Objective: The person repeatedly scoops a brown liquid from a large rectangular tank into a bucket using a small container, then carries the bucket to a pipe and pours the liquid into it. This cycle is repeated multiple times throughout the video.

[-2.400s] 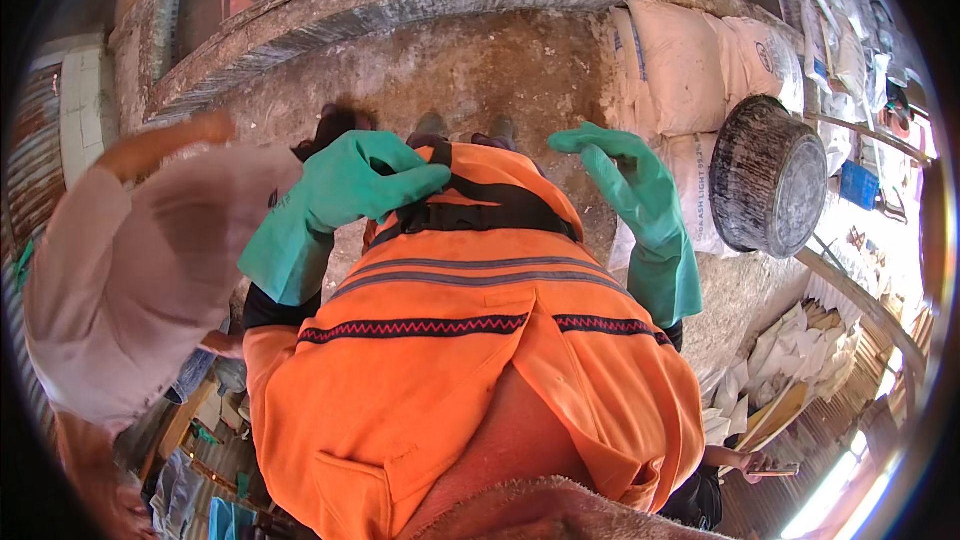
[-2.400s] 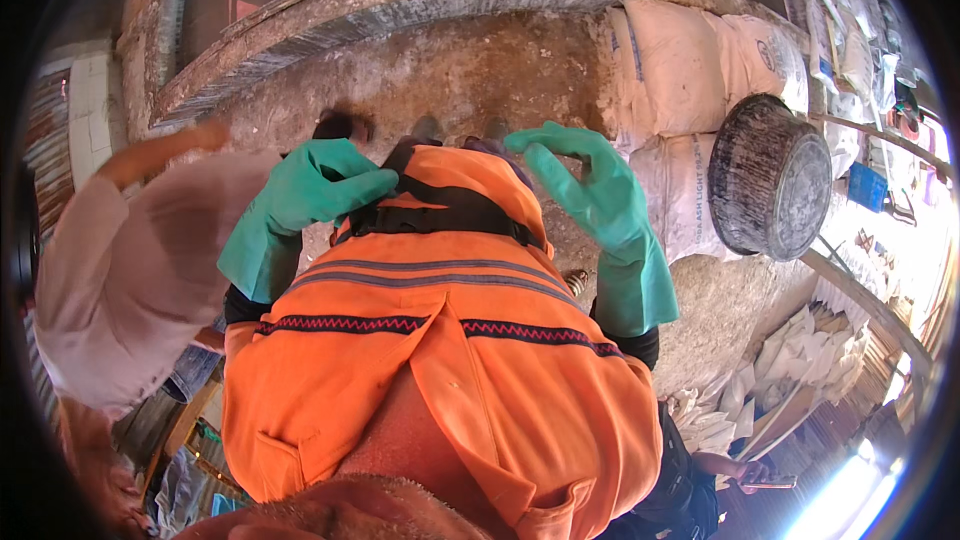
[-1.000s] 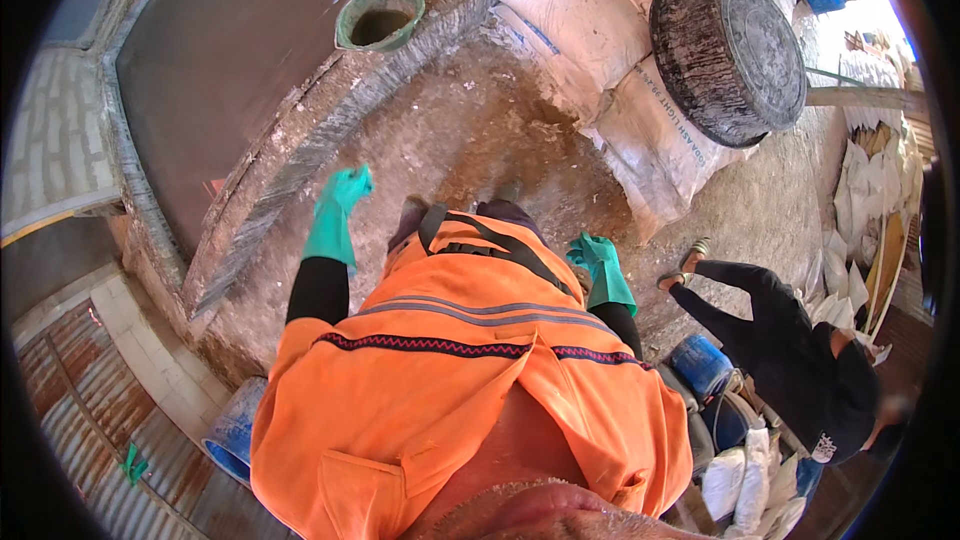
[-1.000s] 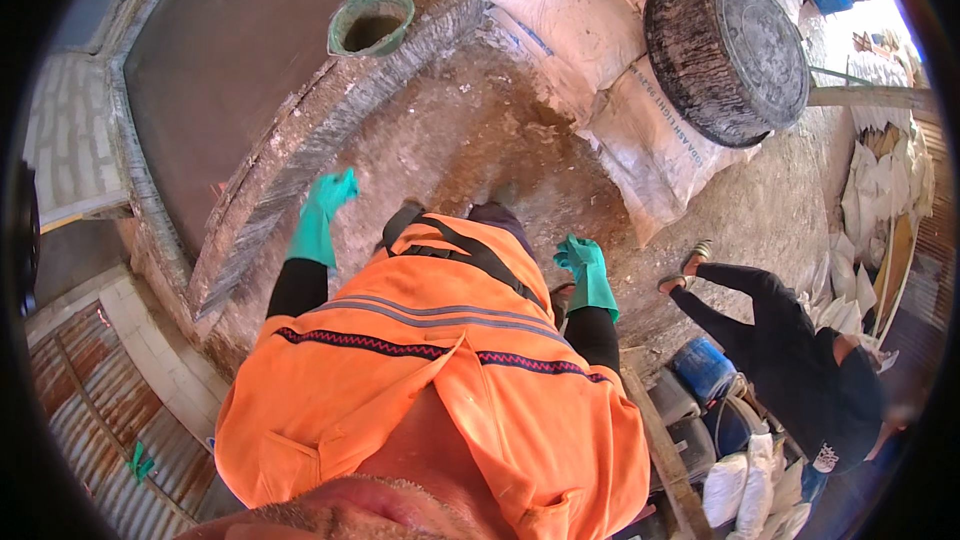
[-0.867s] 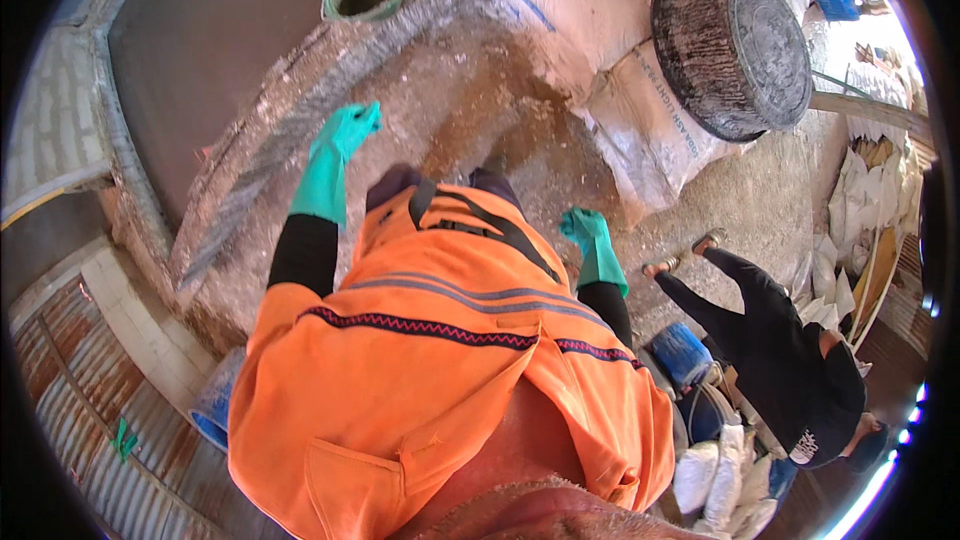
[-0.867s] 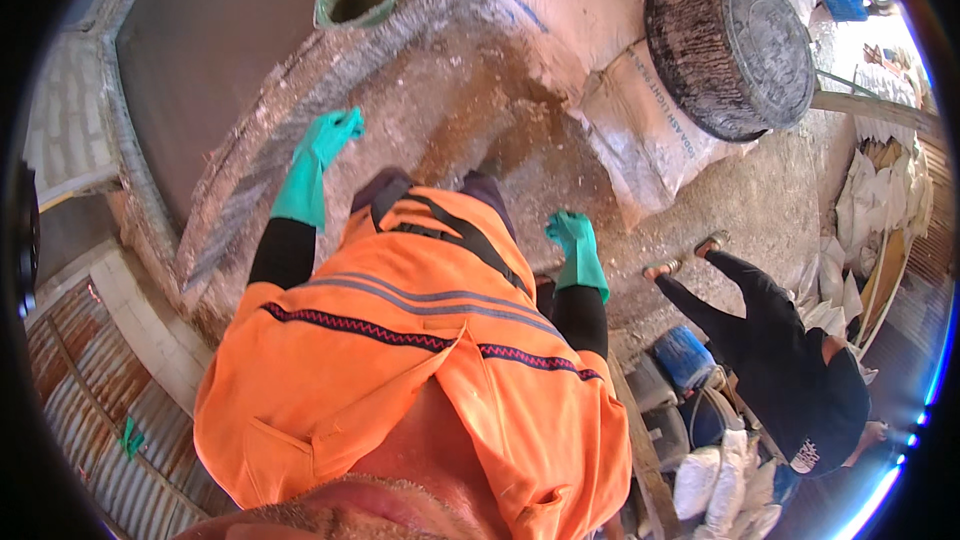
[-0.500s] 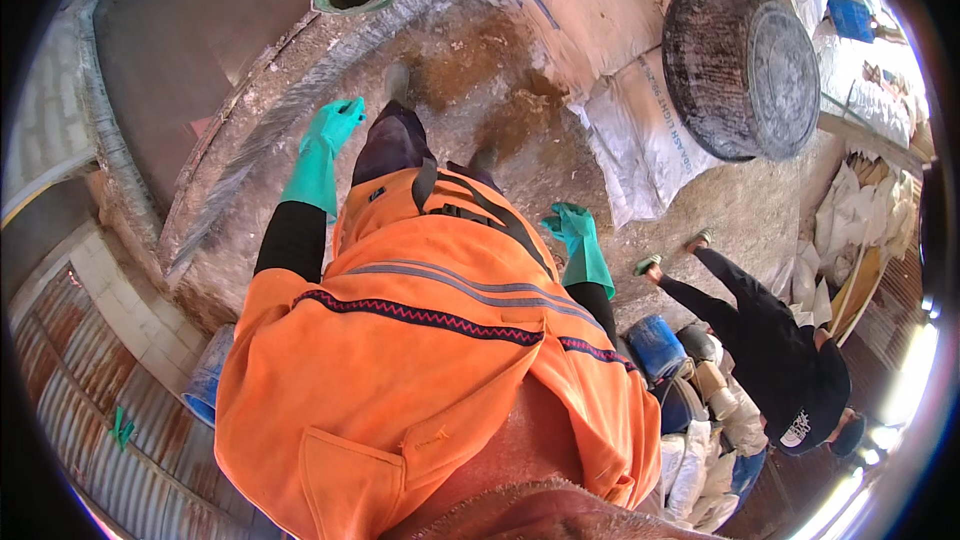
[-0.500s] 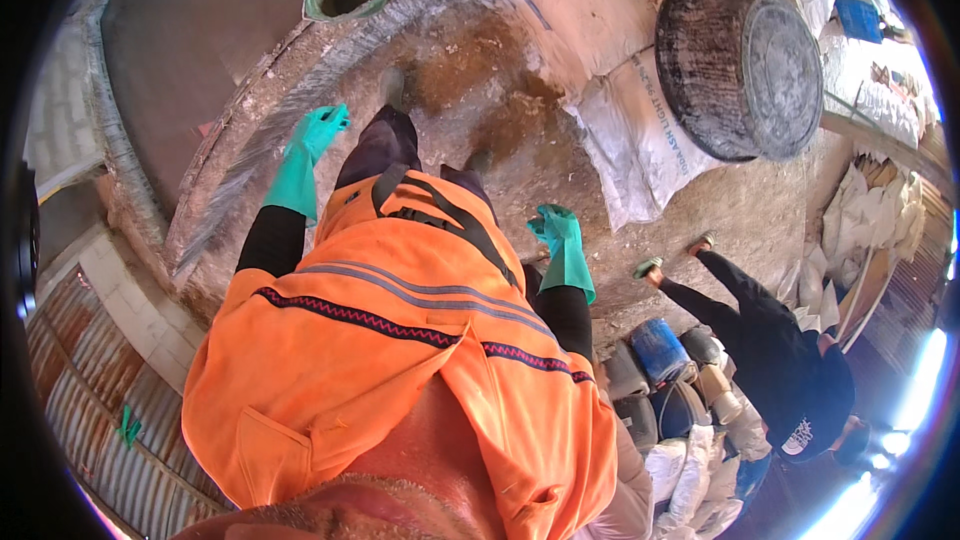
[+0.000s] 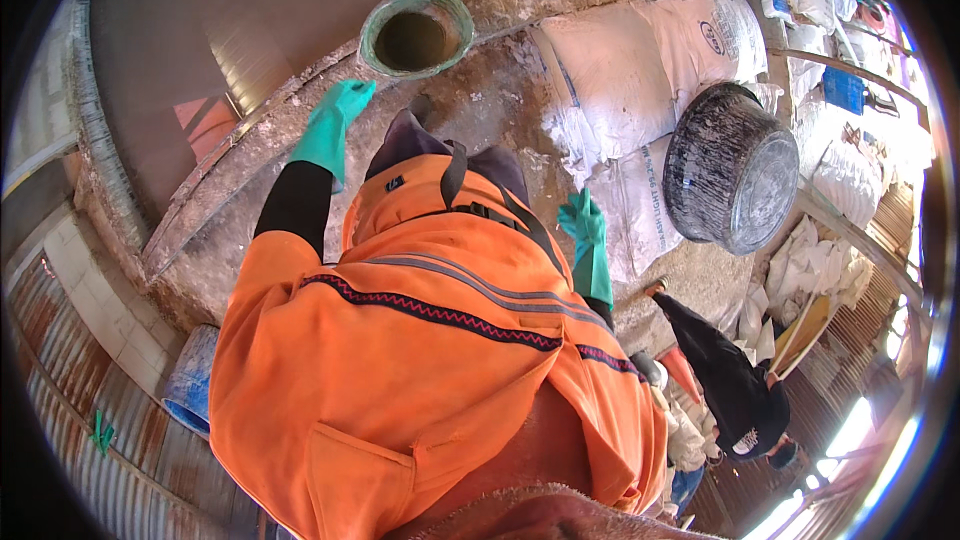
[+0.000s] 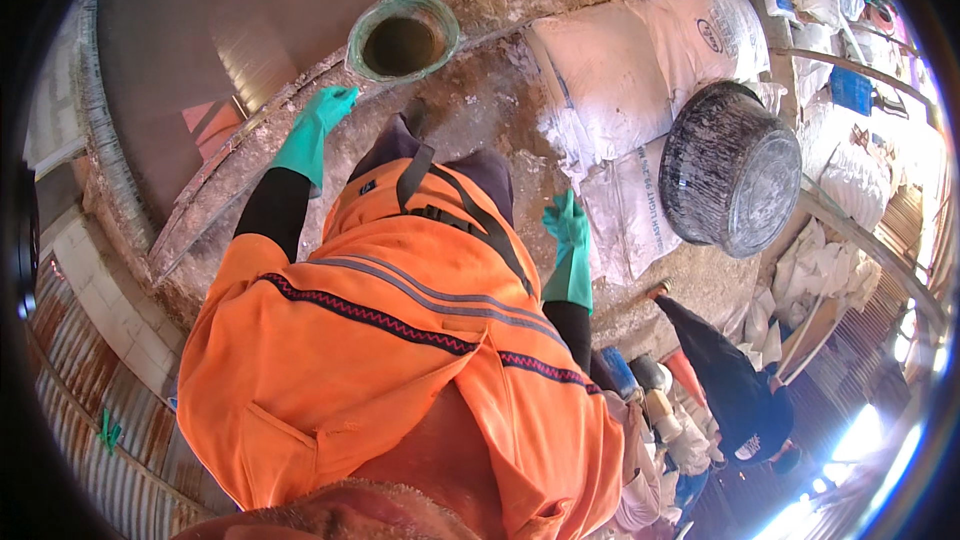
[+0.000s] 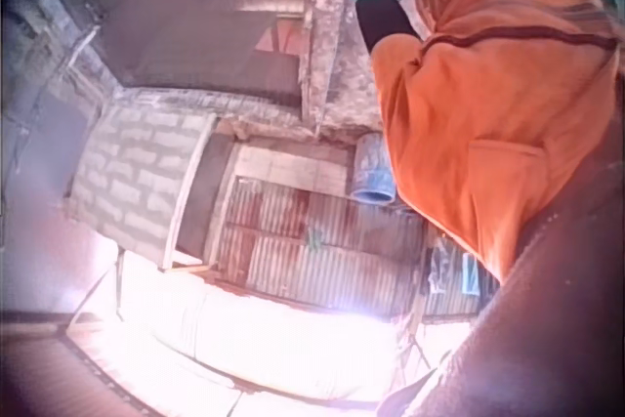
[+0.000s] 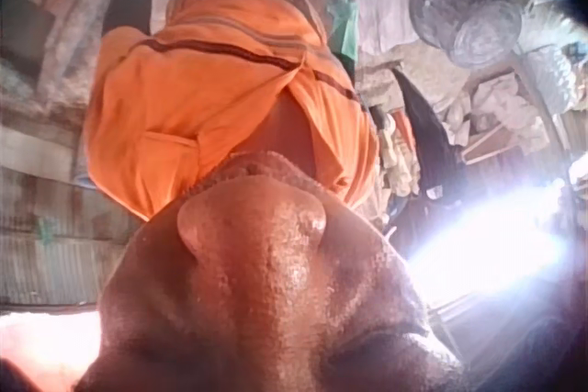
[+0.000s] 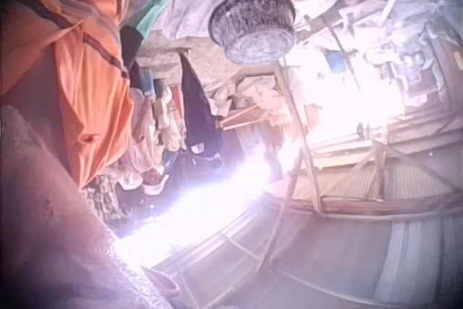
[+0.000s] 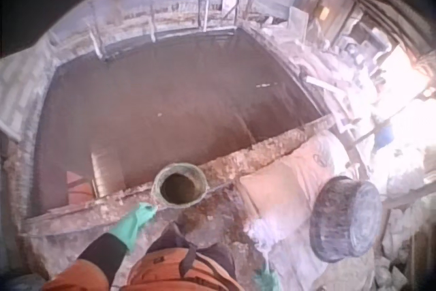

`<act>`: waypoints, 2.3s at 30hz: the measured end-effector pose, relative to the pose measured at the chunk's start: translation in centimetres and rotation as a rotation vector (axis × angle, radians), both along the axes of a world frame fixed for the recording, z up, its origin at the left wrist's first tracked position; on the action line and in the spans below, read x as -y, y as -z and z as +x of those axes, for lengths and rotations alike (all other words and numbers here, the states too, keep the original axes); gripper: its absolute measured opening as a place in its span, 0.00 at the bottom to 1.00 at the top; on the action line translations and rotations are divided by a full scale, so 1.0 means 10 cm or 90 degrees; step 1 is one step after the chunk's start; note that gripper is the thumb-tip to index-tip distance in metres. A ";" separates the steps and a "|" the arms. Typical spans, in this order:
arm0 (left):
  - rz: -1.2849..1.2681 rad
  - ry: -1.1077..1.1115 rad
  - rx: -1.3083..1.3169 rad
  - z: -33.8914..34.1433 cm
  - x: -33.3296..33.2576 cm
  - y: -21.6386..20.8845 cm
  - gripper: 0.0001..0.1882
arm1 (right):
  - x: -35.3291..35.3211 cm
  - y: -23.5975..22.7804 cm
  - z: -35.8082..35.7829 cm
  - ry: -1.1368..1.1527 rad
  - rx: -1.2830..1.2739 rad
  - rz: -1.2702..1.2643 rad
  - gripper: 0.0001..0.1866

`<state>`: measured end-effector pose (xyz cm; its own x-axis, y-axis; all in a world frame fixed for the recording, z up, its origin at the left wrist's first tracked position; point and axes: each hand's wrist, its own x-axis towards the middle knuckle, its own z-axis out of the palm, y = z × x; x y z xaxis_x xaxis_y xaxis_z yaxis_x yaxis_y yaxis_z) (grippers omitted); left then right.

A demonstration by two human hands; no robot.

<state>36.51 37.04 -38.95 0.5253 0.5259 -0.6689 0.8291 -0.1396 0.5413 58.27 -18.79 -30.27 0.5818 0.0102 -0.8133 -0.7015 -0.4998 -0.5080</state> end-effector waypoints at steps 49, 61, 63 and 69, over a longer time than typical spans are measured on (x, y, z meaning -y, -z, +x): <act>-0.702 -0.836 0.616 0.81 0.25 0.07 0.08 | -5.58 0.58 0.11 -0.648 -0.290 0.221 0.26; -0.253 -0.715 0.326 -0.97 -0.19 -0.31 0.21 | -6.40 -1.02 -0.11 -0.593 -0.179 0.240 0.32; -0.243 -0.707 0.302 -1.03 -0.29 -0.28 0.21 | -6.54 -1.27 -0.06 -0.545 -0.198 0.348 0.28; -0.201 -0.645 0.396 -0.63 -0.88 -0.73 0.25 | -6.87 -2.13 0.16 -0.575 -0.038 0.286 0.26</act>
<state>30.23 45.86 -31.61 0.2485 0.7425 -0.6220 0.0750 0.6255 0.7766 59.88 49.91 -9.00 0.1628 0.7393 -0.6534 -0.1858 -0.6274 -0.7562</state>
